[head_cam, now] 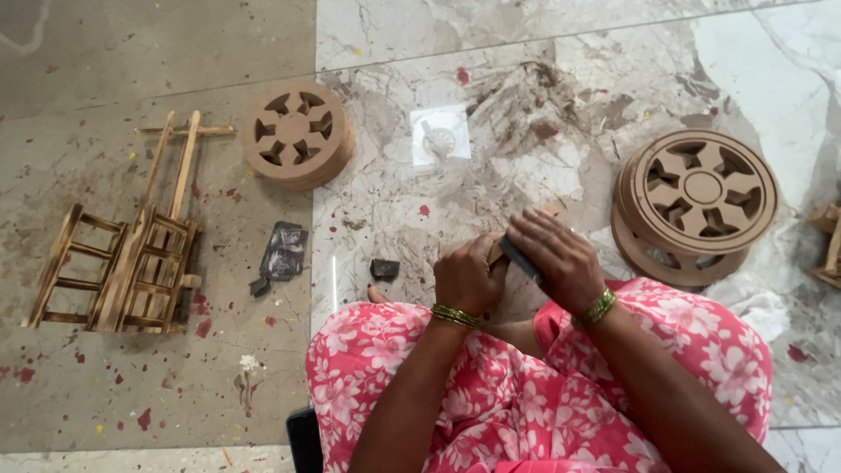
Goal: The person sits on the floor sanding carved wooden wheel-shaped craft pieces. They first sand a small rectangular wooden block with a sanding block, then hold a round carved wheel piece on their lap and rub the sanding block over its face, edges, and cutout patterns, turning the piece to reach different sides.
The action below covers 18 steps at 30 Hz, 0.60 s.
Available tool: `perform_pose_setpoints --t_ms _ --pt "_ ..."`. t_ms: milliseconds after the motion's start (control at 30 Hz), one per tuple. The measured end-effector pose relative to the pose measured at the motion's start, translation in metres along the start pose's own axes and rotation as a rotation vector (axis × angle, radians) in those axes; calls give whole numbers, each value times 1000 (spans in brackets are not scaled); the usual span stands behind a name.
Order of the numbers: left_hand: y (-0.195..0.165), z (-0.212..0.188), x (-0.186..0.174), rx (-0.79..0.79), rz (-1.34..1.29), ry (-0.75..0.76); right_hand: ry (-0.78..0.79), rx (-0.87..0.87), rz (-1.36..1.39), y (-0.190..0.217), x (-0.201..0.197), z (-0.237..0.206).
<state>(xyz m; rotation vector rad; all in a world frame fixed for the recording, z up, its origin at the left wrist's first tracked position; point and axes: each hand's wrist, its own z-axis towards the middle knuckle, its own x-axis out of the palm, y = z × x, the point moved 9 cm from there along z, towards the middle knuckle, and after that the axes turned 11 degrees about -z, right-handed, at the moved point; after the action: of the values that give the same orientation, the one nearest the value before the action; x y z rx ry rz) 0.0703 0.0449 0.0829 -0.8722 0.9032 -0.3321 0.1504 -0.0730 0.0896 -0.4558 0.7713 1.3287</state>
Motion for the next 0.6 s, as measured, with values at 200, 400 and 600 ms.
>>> perform_pose_setpoints --t_ms 200,400,600 --pt "12 -1 10 -47 73 44 157 562 146 -58 2 -2" --pt "14 -2 12 -26 57 7 -8 -75 3 22 -16 13" --pt "10 2 10 -54 93 53 40 400 74 -41 -5 5"
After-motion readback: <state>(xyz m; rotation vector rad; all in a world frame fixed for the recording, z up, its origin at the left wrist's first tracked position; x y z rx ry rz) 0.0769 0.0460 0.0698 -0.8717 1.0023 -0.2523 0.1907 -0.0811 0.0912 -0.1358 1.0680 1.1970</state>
